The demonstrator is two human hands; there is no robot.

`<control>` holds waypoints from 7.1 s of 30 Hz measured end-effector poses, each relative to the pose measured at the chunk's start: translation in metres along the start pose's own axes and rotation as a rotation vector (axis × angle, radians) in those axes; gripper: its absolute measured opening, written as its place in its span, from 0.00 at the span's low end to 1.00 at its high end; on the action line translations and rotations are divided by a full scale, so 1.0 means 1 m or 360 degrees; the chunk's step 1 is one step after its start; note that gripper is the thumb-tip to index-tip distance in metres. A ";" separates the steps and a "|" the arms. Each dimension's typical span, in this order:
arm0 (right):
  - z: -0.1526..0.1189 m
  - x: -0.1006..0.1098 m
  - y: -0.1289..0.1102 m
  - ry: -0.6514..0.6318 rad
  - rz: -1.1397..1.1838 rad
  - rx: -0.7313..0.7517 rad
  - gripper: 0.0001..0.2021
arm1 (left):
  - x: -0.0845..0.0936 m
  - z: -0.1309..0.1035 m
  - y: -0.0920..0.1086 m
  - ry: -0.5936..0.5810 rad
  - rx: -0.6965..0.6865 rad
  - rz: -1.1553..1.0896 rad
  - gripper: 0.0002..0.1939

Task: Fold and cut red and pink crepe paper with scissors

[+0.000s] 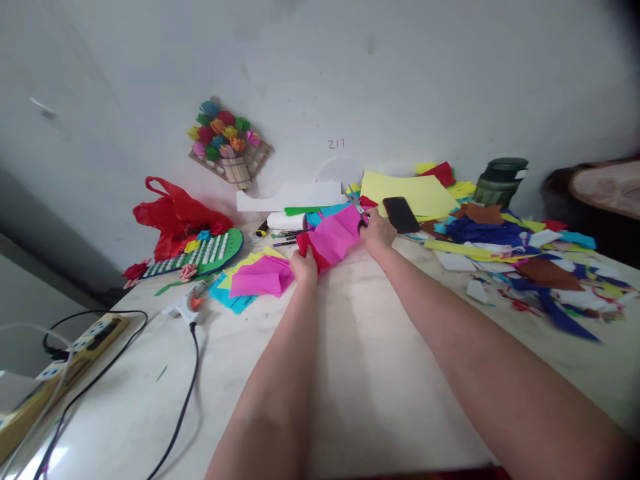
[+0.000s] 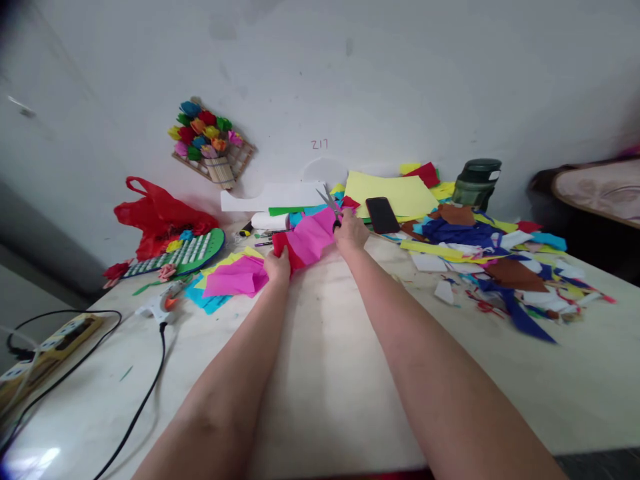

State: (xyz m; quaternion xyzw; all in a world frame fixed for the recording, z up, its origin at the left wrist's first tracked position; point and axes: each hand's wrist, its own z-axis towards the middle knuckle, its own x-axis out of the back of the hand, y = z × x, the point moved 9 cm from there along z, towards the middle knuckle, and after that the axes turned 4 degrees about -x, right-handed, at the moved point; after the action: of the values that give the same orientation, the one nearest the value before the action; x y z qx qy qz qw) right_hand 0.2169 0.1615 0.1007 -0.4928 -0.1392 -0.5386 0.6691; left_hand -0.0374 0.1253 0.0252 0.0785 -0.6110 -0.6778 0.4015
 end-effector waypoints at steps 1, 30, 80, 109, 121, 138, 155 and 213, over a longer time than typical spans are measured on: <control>-0.002 0.000 -0.001 0.0006 -0.0001 0.0012 0.16 | 0.000 0.001 0.000 -0.0001 -0.0007 0.0008 0.14; -0.109 -0.029 0.014 -0.2476 0.0992 0.0035 0.17 | 0.003 0.000 -0.006 0.0080 0.0023 -0.0388 0.15; -0.123 -0.057 -0.026 -0.2168 0.1378 0.0010 0.25 | -0.002 -0.004 -0.012 0.0229 0.0121 -0.1043 0.16; -0.123 -0.060 -0.029 -0.2131 0.1474 0.0010 0.24 | 0.001 -0.002 -0.013 0.0286 0.0097 -0.1008 0.15; -0.122 -0.059 -0.030 -0.2094 0.1481 0.0021 0.24 | 0.002 -0.002 -0.015 0.0284 0.0113 -0.0921 0.15; -0.121 -0.053 -0.031 -0.2058 0.1450 0.0011 0.24 | 0.003 -0.001 -0.015 0.0285 0.0104 -0.0959 0.15; -0.119 -0.054 -0.031 -0.1981 0.1392 0.0064 0.22 | 0.003 0.000 -0.015 0.0272 0.0132 -0.0989 0.15; -0.116 -0.060 -0.033 -0.1868 0.1519 -0.0006 0.22 | -0.008 -0.005 -0.008 0.0106 0.0141 -0.1243 0.15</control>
State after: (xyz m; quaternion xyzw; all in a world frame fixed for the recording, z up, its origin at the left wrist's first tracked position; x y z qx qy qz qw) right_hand 0.1253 0.1046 0.0193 -0.7066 -0.2432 0.1601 0.6449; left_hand -0.0326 0.1255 0.0137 0.3443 -0.5505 -0.7495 0.1292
